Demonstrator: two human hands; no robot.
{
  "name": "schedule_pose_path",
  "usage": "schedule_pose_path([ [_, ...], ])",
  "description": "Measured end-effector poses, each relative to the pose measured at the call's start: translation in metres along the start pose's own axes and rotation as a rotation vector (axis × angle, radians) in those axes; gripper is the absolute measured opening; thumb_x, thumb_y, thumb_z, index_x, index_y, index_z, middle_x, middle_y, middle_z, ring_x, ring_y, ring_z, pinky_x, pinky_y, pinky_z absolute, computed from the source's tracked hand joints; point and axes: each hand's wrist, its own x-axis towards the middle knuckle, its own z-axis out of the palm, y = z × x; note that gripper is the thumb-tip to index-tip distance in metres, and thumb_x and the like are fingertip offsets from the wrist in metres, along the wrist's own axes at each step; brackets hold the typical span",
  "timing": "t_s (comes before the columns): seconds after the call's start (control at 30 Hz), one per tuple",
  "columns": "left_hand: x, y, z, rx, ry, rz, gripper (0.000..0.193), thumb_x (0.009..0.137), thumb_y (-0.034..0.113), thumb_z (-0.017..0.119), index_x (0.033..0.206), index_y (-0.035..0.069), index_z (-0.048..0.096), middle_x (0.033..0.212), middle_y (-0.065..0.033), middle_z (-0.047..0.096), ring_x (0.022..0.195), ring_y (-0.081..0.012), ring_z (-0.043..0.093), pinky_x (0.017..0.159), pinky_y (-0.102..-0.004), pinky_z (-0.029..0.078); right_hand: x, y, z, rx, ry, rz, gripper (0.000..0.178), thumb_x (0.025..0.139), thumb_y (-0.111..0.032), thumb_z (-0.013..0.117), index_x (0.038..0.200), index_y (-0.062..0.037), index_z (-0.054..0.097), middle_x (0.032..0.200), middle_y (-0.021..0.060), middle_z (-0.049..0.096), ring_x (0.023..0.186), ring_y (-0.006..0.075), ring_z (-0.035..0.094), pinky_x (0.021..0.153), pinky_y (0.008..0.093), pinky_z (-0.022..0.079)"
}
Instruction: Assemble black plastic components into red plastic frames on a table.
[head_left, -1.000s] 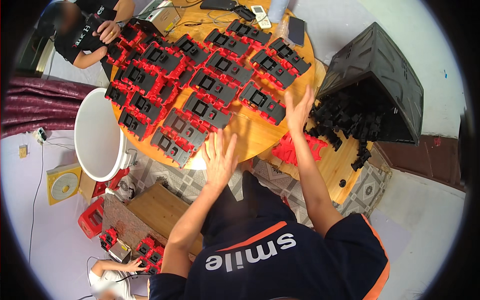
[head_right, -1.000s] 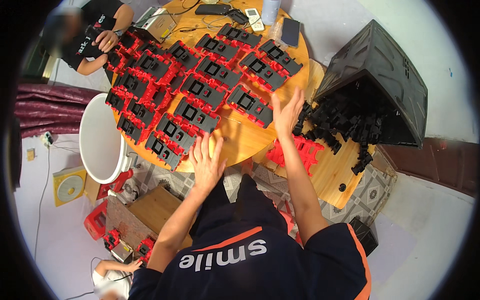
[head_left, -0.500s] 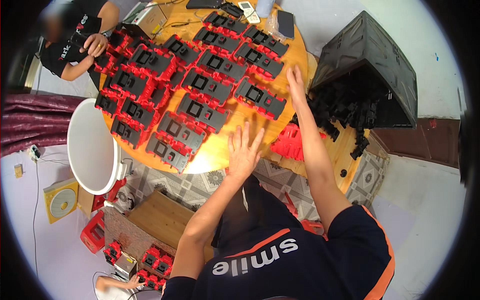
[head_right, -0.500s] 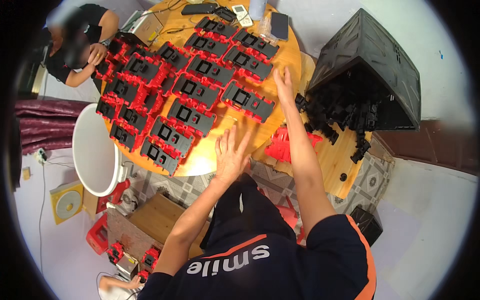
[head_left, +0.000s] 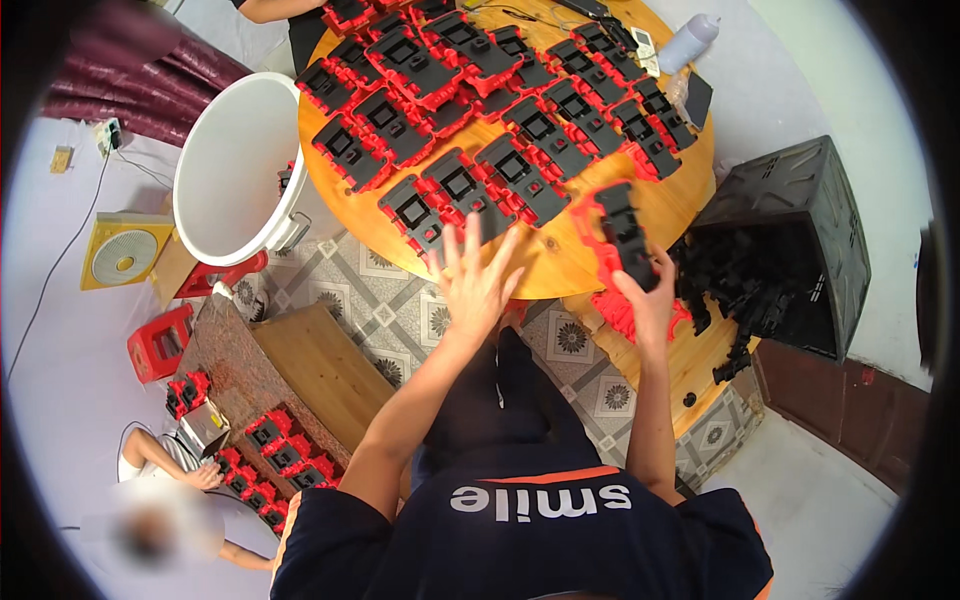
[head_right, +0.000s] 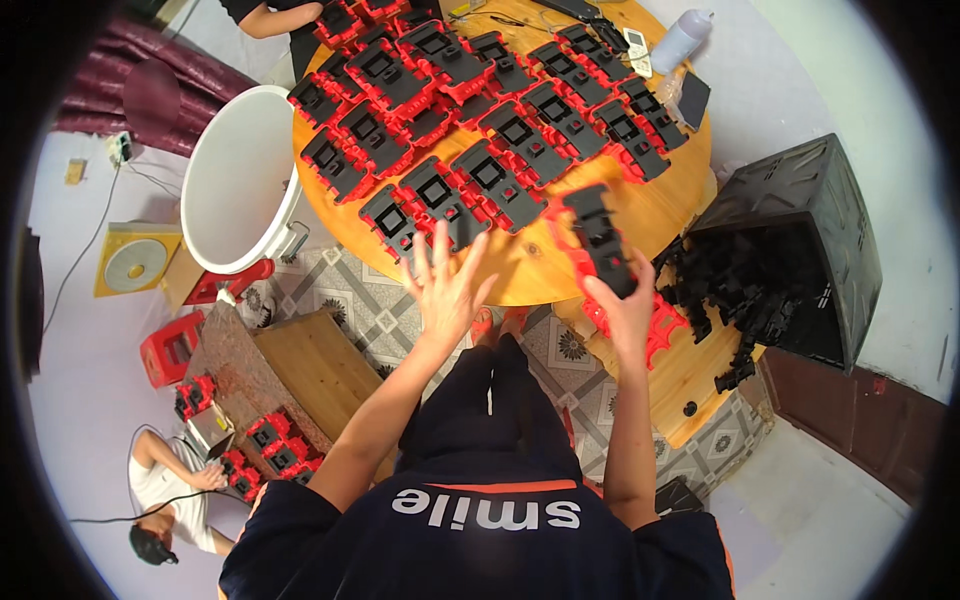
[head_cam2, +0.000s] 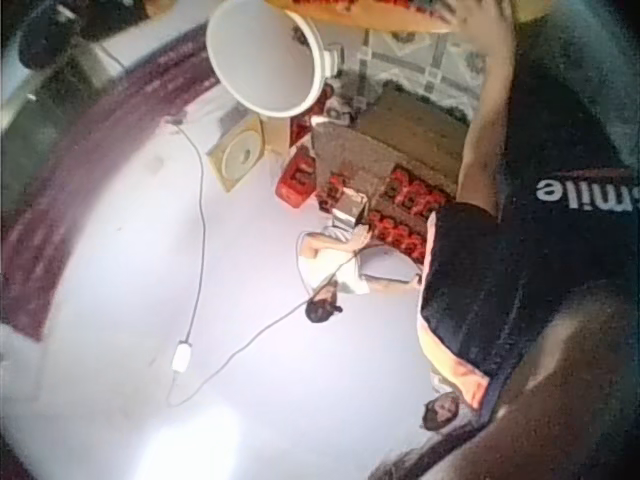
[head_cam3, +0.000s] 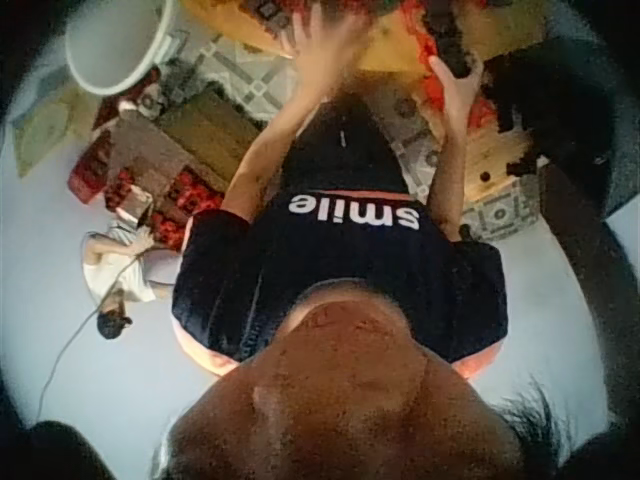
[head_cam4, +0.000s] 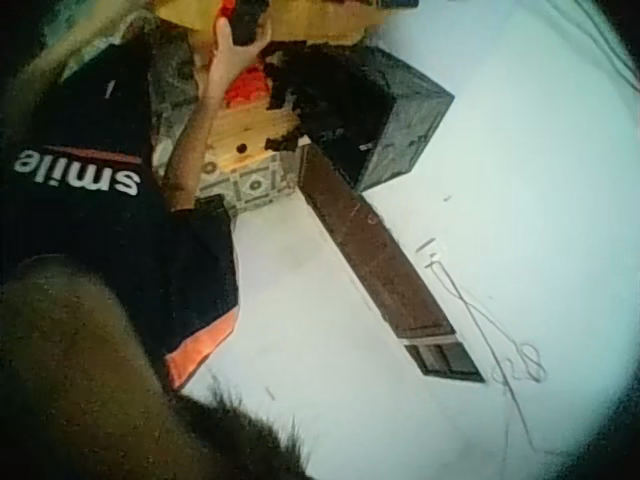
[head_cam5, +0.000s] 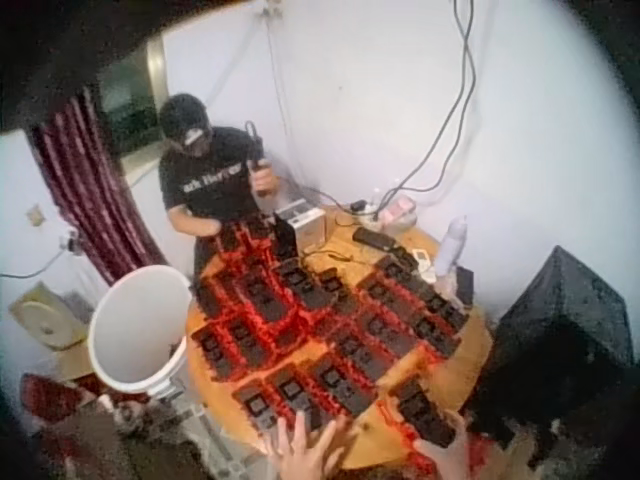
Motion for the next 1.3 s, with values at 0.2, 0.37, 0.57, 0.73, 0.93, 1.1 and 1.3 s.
schedule_pose_path([
  [0.2,0.024,-0.011,0.007,-0.036,0.019,-0.171,0.079,0.077,0.045,0.074,0.147,0.031,0.04,0.156,-0.0173,0.025,0.141,-0.0409,0.024,0.108,-0.0633,0.021,0.046,-0.047,0.098,-0.25,-0.081,-0.412,0.078,0.068,-0.028,0.087,0.132,-0.0029,0.05,0.124,0.0188,0.054,0.115,0.0282,0.056,0.096,0.0389,0.045],
  [0.37,0.0,-0.037,0.0,-0.096,0.02,-0.421,0.097,0.074,0.049,0.078,0.152,0.02,0.028,0.156,-0.024,0.013,0.139,-0.0493,0.018,0.106,-0.0651,0.019,0.074,-0.069,0.134,-0.351,-0.178,-0.359,0.085,0.07,-0.036,0.086,0.137,-0.0022,0.046,0.129,0.0215,0.049,0.119,0.033,0.052,0.098,0.0407,0.044],
  [0.57,0.001,-0.055,0.016,-0.264,0.021,-0.435,0.097,0.073,0.042,0.08,0.151,0.018,0.028,0.154,-0.0276,0.017,0.133,-0.0518,0.029,0.101,-0.0598,0.035,0.058,-0.046,0.128,-0.258,-0.215,-0.457,0.09,0.079,-0.03,0.08,0.146,0.0046,0.03,0.144,0.024,0.035,0.126,0.0364,0.047,0.105,0.0442,0.041],
  [0.73,0.008,-0.062,0.028,-0.316,0.088,-0.357,0.097,0.072,0.036,0.082,0.151,0.017,0.029,0.153,-0.0281,0.017,0.129,-0.0486,0.035,0.104,-0.054,0.036,0.053,-0.042,0.144,0.159,-0.226,-0.225,0.105,0.081,-0.018,0.078,0.152,0.0036,0.004,0.148,0.023,0.033,0.127,0.0295,0.048,0.106,0.0394,0.042],
  [0.93,0.012,-0.064,0.013,-0.257,-0.015,-0.376,0.103,0.072,0.046,0.08,0.153,0.014,0.023,0.155,-0.0263,0.016,0.133,-0.0463,0.029,0.107,-0.057,0.024,0.06,-0.041,0.152,0.173,-0.126,-0.269,0.101,0.076,-0.011,0.082,0.149,0.0036,0.014,0.138,0.0204,0.043,0.119,0.0243,0.052,0.101,0.0331,0.044],
  [1.1,-0.006,-0.048,0.003,-0.188,0.067,-0.356,0.1,0.078,0.045,0.077,0.153,0.011,0.021,0.155,-0.0244,0.015,0.138,-0.0435,0.023,0.108,-0.0554,0.022,0.037,-0.049,0.112,0.158,0.118,-0.309,0.093,0.075,-0.009,0.083,0.145,0.0029,0.023,0.129,0.0159,0.05,0.115,0.0199,0.054,0.099,0.0317,0.044],
  [1.3,-0.053,0.006,-0.002,-0.266,0.002,-0.25,0.092,0.079,0.035,0.077,0.151,0.009,0.026,0.154,-0.0238,0.018,0.138,-0.0435,0.024,0.107,-0.0563,0.023,0.006,0.04,0.023,-0.042,0.246,-0.238,0.089,0.076,-0.006,0.082,0.144,0.0014,0.026,0.124,0.0107,0.05,0.103,0.0154,0.054,0.09,0.0275,0.044],
])
